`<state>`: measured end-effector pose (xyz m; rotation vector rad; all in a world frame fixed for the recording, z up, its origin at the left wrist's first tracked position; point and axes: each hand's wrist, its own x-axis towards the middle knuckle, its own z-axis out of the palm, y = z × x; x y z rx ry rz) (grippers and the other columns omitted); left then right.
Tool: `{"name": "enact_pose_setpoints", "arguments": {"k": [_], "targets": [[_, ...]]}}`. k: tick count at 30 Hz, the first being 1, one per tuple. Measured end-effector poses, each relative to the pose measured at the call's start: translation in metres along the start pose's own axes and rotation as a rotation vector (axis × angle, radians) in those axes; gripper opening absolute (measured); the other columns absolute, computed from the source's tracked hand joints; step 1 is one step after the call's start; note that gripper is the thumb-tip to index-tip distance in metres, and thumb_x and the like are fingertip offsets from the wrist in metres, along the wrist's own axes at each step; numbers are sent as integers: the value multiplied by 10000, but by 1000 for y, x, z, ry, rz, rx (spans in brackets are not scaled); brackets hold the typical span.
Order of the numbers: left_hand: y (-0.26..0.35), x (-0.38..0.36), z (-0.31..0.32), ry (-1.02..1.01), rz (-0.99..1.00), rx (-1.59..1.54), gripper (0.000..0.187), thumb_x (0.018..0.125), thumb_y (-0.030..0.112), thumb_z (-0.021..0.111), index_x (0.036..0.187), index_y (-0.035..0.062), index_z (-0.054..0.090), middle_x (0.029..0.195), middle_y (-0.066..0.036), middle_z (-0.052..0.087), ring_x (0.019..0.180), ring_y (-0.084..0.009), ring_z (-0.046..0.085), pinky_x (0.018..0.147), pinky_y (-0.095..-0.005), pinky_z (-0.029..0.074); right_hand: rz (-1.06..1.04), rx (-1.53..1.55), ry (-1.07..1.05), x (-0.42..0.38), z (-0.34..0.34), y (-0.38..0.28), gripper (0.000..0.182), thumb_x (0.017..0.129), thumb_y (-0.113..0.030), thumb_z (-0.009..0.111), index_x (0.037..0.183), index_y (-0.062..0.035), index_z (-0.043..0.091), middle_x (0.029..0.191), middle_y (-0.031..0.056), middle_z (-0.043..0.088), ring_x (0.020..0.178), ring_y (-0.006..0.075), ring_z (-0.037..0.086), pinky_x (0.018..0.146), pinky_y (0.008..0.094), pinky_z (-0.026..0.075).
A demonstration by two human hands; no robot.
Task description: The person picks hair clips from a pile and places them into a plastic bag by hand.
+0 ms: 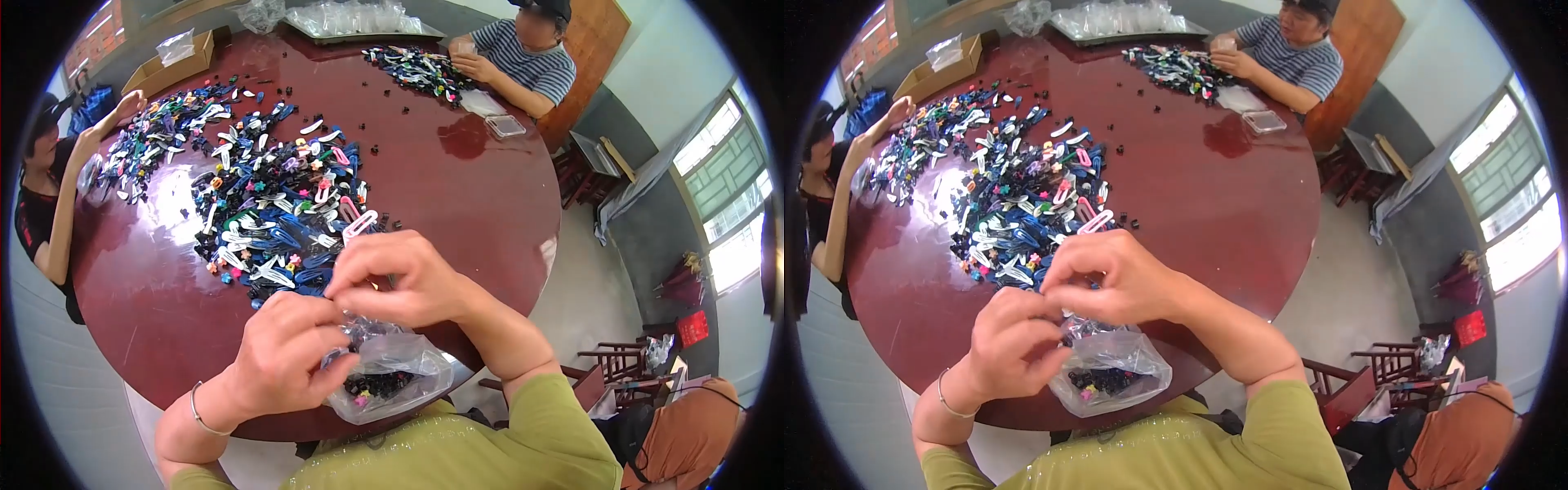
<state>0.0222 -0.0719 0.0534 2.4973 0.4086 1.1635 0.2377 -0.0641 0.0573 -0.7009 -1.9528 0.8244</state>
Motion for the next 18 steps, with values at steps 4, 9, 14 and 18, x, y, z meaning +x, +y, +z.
{"name": "enact_pose_setpoints", "arguments": {"k": [4, 9, 14, 18], "targets": [[-8, -3, 0, 96, -266, -256, 166, 700, 20, 745, 832, 18, 645, 870, -114, 679, 752, -240, 660, 670, -303, 527, -133, 158, 5, -5, 9, -15, 228, 753, -26, 787, 969, -53, 716, 947, 80, 667, 744, 156, 638, 620, 273, 511], [-20, -8, 4, 63, -461, -521, 67, 831, 27, 667, 877, -21, 661, 865, -100, 695, 750, -148, 652, 692, -277, 527, -196, -53, 50, -5, 14, -6, 348, 709, -1, 836, 1033, -60, 723, 972, 86, 659, 812, 182, 653, 683, 293, 542], [-24, -7, 1, -2, -445, -540, 81, 834, 46, 687, 873, -20, 661, 863, -103, 690, 734, -159, 645, 680, -276, 515, -135, -55, 61, -4, 3, -10, 317, 680, -9, 850, 970, -59, 734, 905, 87, 669, 754, 189, 655, 628, 291, 532], [-36, -5, -6, -73, -132, 73, 172, 751, 117, 775, 861, 28, 676, 881, -110, 677, 817, -272, 660, 740, -358, 497, -113, 166, -260, -11, -22, -39, 225, 699, -93, 867, 868, -37, 728, 789, 97, 683, 629, 223, 640, 524, 302, 484]]}}
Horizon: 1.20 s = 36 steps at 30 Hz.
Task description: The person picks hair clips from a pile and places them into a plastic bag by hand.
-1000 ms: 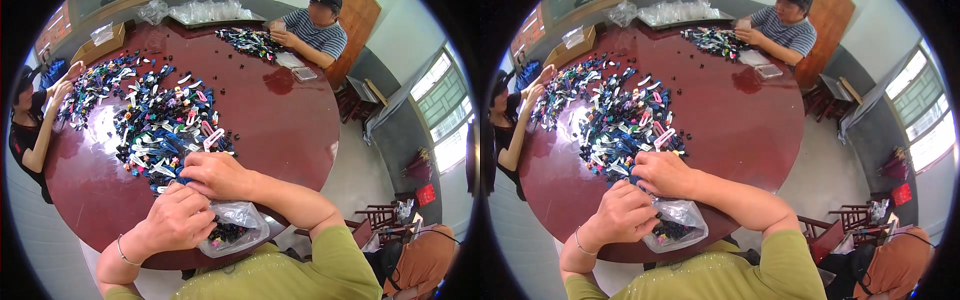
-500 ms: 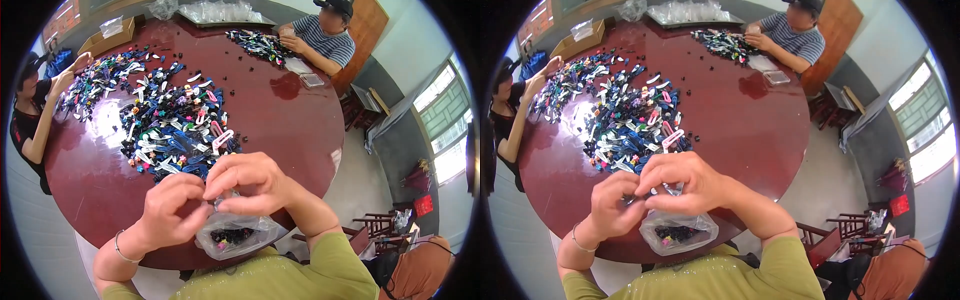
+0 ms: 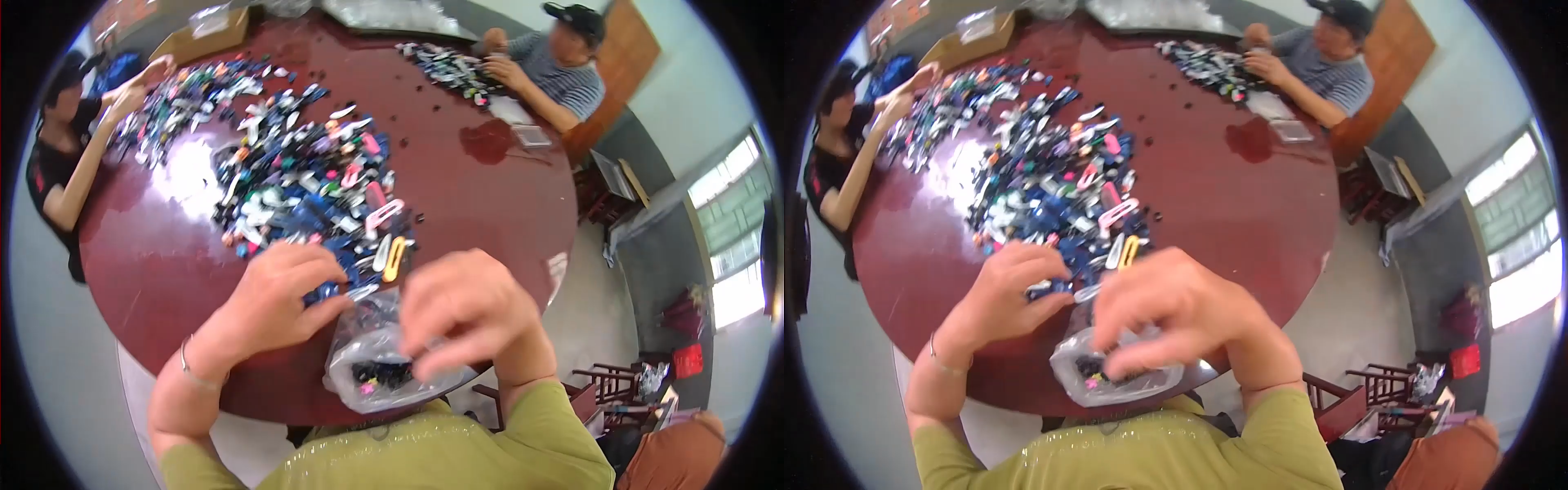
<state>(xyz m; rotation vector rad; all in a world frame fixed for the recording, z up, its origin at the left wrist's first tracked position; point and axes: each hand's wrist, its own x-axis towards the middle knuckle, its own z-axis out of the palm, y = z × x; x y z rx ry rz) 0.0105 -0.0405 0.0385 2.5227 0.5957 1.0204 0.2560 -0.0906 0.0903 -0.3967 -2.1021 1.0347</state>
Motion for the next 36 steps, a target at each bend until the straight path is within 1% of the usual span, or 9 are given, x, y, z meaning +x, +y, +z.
{"name": "enact_pose_setpoints", "arguments": {"k": [2, 4, 7, 14, 18, 20, 29, 32, 36], "targets": [[-7, -6, -5, -251, -101, 195, 208, 722, 115, 774, 888, 42, 672, 985, -100, 665, 921, -312, 620, 820, -406, 472, -16, -16, -268, 0, 1, -14, 174, 757, -106, 803, 896, -60, 709, 852, 68, 668, 699, 258, 652, 576, 352, 518], [-15, -14, 2, -151, -90, 267, 197, 726, 107, 756, 889, 33, 674, 959, -106, 634, 904, -303, 603, 821, -424, 463, 42, -134, -375, -5, 7, -17, 182, 748, -112, 788, 904, -60, 708, 870, 66, 667, 709, 257, 658, 580, 355, 526], [-25, -17, 3, -163, -105, 313, 175, 743, 82, 734, 896, 17, 679, 990, -106, 637, 915, -293, 601, 827, -410, 473, 158, -446, -295, -3, 18, -14, 191, 736, -121, 780, 901, -58, 709, 866, 70, 673, 717, 253, 666, 589, 350, 535], [-28, -11, 0, -149, -83, 366, 117, 759, 44, 702, 865, 11, 667, 953, -108, 627, 867, -293, 601, 789, -389, 482, 121, -259, -107, -4, 7, 6, 205, 675, -42, 809, 863, -55, 728, 813, 81, 687, 655, 236, 657, 553, 320, 518], [-29, -11, -1, -144, -122, 357, 65, 769, 42, 685, 814, 12, 649, 863, -115, 607, 807, -307, 595, 740, -406, 483, 205, -348, 212, 5, 15, 27, 214, 701, 51, 751, 896, -36, 736, 806, 60, 676, 612, 161, 611, 532, 254, 474], [-28, -12, -1, -154, -131, 368, 50, 774, 46, 678, 792, 13, 644, 826, -117, 597, 785, -314, 593, 724, -414, 482, 346, -418, 208, 9, 22, 46, 171, 732, 1, 755, 893, -54, 738, 853, 57, 670, 664, 194, 639, 568, 286, 499], [-39, -13, 5, -98, -99, 255, 49, 783, 64, 675, 791, 17, 666, 800, -105, 605, 771, -320, 611, 725, -416, 488, 327, -784, 7, 11, 28, 72, 86, 780, -27, 749, 858, -32, 713, 825, 53, 612, 659, 138, 595, 570, 273, 472], [-37, -12, 13, -23, -21, 213, 33, 778, 61, 670, 790, 30, 676, 801, -90, 606, 771, -308, 612, 723, -408, 488, 427, -634, 138, 13, 25, 73, 64, 772, -87, 739, 812, -54, 702, 816, 62, 626, 696, 243, 631, 616, 347, 511], [-36, -13, 24, -4, 43, 278, 32, 761, 54, 657, 781, 51, 683, 814, -82, 608, 783, -285, 609, 730, -390, 482, 469, -568, 129, 16, 19, 63, 75, 763, -62, 740, 810, -28, 693, 797, 57, 614, 660, 189, 611, 578, 300, 504]]}}
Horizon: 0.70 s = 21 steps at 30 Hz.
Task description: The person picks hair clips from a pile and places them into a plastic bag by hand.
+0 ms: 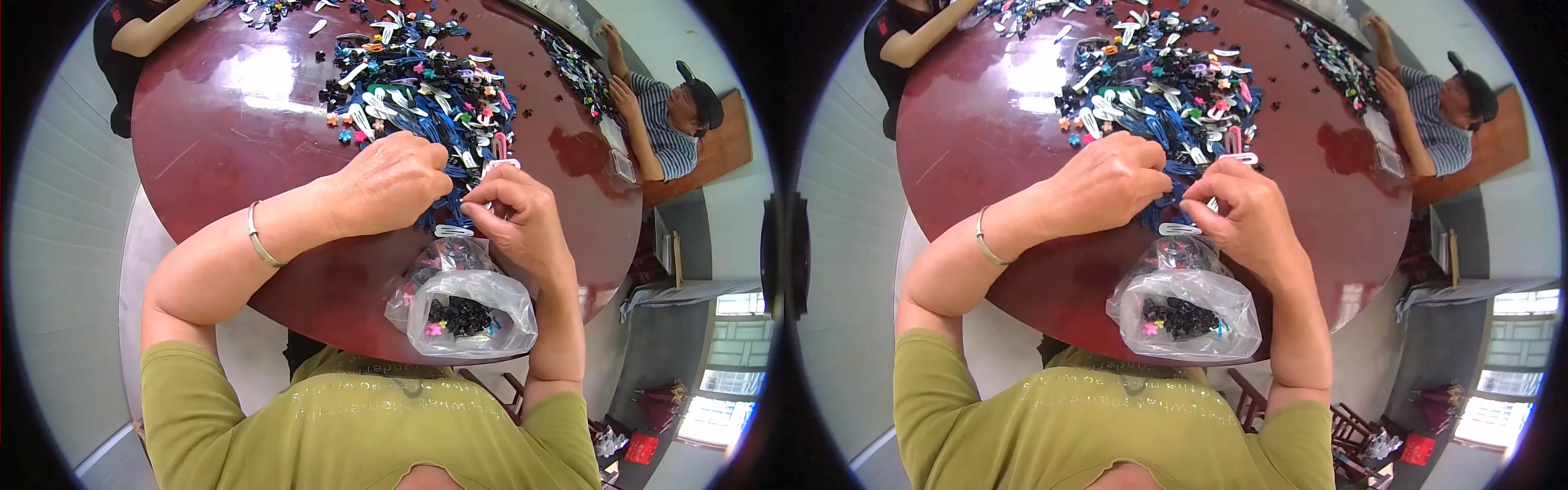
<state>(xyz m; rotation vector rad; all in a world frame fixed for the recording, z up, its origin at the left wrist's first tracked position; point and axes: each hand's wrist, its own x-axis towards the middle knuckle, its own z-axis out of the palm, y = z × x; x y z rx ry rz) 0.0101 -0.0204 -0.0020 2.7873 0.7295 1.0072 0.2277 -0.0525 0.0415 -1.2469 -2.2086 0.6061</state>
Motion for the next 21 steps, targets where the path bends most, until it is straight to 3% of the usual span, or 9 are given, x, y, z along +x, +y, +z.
{"name": "enact_pose_setpoints", "arguments": {"k": [5, 8, 11, 14, 17, 21], "targets": [[-2, -1, 4, -4, -73, 136, 70, 758, 59, 665, 821, 39, 688, 841, -101, 617, 821, -285, 611, 757, -388, 478, -80, -231, -22, -3, 16, 5, 126, 767, -128, 765, 859, -59, 714, 873, 71, 640, 750, 285, 655, 690, 398, 530], [-5, -1, 1, 1, -107, 128, 105, 757, 58, 682, 856, 29, 700, 845, -109, 620, 820, -296, 616, 758, -395, 484, -77, -175, -9, -1, 17, 14, 130, 773, -123, 755, 875, -55, 710, 842, 68, 628, 713, 260, 651, 639, 358, 525], [-9, -2, -4, -18, -142, 121, 147, 756, 56, 697, 898, 25, 717, 840, -112, 620, 812, -305, 618, 752, -401, 490, 62, -52, -22, 2, 10, 9, 124, 781, -95, 739, 887, -43, 701, 826, 61, 643, 673, 188, 639, 590, 299, 503], [-10, -1, -6, -46, -163, 138, 170, 760, 59, 704, 925, 24, 728, 829, -109, 617, 804, -307, 619, 743, -404, 493, 83, 136, 82, 2, 18, 18, 110, 773, -47, 728, 867, -8, 686, 813, 50, 660, 667, 109, 606, 566, 250, 468], [-9, -1, -7, -60, -153, 155, 148, 776, 73, 700, 913, 24, 729, 817, -104, 611, 803, -305, 620, 738, -406, 491, 265, 434, 56, 1, 15, 13, 131, 741, -16, 748, 846, 15, 677, 821, 52, 670, 698, 84, 601, 578, 247, 462], [-11, -2, -5, -41, -113, 179, 74, 812, 87, 665, 809, 23, 700, 791, -104, 598, 796, -298, 620, 727, -412, 492, -39, 558, 117, -12, -14, -17, 155, 663, 55, 717, 804, 7, 674, 778, 52, 661, 668, 114, 605, 578, 245, 460]]}}
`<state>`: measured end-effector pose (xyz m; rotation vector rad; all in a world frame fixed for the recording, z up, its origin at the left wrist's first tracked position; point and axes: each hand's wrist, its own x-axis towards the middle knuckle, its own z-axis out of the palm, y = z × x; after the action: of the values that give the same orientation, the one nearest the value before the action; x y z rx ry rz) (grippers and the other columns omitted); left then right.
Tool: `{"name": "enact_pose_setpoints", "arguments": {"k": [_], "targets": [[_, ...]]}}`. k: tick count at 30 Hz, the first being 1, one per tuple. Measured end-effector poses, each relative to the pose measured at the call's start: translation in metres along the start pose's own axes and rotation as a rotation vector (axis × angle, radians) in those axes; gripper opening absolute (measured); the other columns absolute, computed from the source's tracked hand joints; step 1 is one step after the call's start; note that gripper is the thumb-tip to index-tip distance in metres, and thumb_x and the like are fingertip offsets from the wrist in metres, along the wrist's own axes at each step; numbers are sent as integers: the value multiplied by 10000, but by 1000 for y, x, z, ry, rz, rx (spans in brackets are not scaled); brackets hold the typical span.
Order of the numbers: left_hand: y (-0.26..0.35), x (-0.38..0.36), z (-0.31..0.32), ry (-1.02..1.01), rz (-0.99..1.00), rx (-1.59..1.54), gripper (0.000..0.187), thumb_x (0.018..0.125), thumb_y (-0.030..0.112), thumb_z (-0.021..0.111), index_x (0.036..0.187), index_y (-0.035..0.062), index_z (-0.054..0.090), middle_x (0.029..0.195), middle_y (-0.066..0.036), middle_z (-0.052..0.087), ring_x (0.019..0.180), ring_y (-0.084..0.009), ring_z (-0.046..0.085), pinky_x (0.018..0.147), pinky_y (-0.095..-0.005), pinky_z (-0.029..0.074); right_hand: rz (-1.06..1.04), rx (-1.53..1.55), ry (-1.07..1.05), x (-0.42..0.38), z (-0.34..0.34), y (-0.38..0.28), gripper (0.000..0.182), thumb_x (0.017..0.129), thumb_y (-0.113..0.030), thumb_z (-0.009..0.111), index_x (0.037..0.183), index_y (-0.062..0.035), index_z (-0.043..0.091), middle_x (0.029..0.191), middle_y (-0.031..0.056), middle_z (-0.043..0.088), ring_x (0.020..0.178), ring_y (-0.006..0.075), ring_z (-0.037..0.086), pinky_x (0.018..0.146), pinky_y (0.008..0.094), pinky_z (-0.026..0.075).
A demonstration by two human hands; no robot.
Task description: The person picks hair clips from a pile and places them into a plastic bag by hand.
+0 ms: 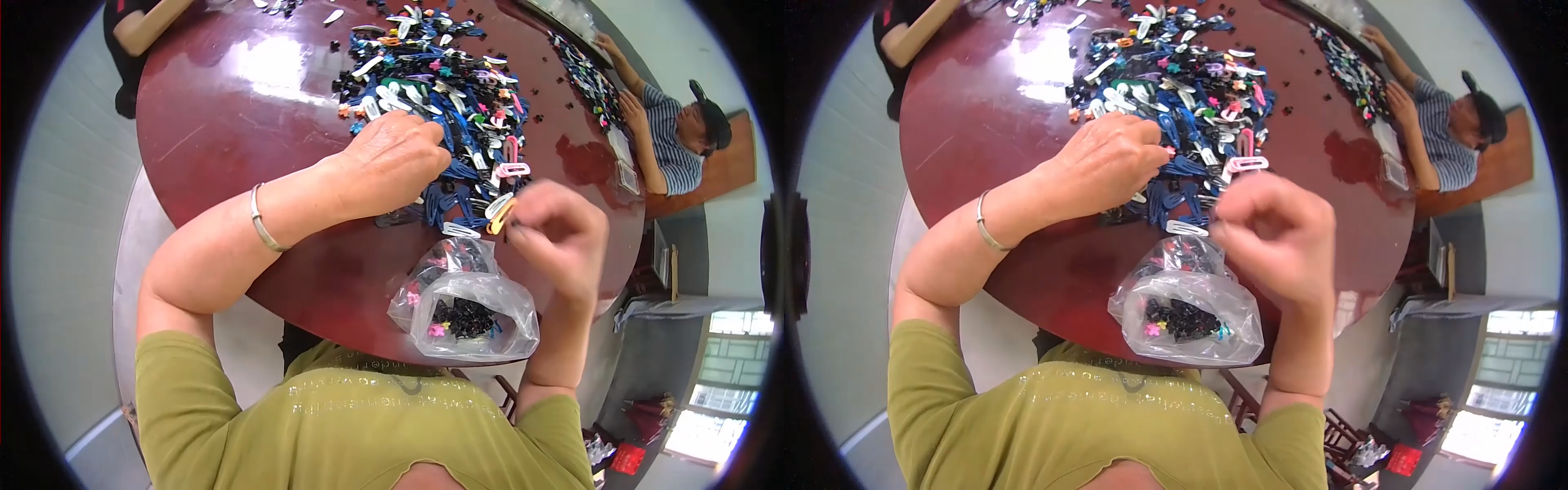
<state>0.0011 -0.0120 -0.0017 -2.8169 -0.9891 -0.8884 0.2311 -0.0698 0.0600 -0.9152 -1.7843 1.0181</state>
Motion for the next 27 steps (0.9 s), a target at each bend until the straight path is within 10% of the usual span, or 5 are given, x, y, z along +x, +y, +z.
{"name": "enact_pose_setpoints", "arguments": {"k": [8, 15, 27], "targets": [[-6, 1, 4, 70, 14, -14, 127, 837, 100, 648, 729, 33, 661, 749, -110, 595, 746, -307, 627, 697, -407, 507, -292, -418, -484, -22, -1, -43, 157, 595, -4, 758, 734, -65, 723, 595, 40, 586, 493, 168, 564, 447, 287, 411], [-10, 3, 3, 64, -2, 12, 60, 805, 82, 657, 767, 37, 665, 751, -107, 609, 740, -294, 642, 671, -407, 510, -140, -371, -13, -2, 3, 15, 143, 720, -40, 785, 856, -43, 739, 728, 59, 618, 565, 154, 579, 489, 258, 418], [-12, 2, 5, 37, -49, -132, 85, 819, 82, 661, 868, 25, 700, 749, -120, 652, 748, -320, 653, 712, -415, 521, -116, -867, 1, 13, 25, 55, 186, 761, -214, 789, 846, -69, 709, 809, 60, 638, 664, 245, 643, 578, 358, 507]]}}
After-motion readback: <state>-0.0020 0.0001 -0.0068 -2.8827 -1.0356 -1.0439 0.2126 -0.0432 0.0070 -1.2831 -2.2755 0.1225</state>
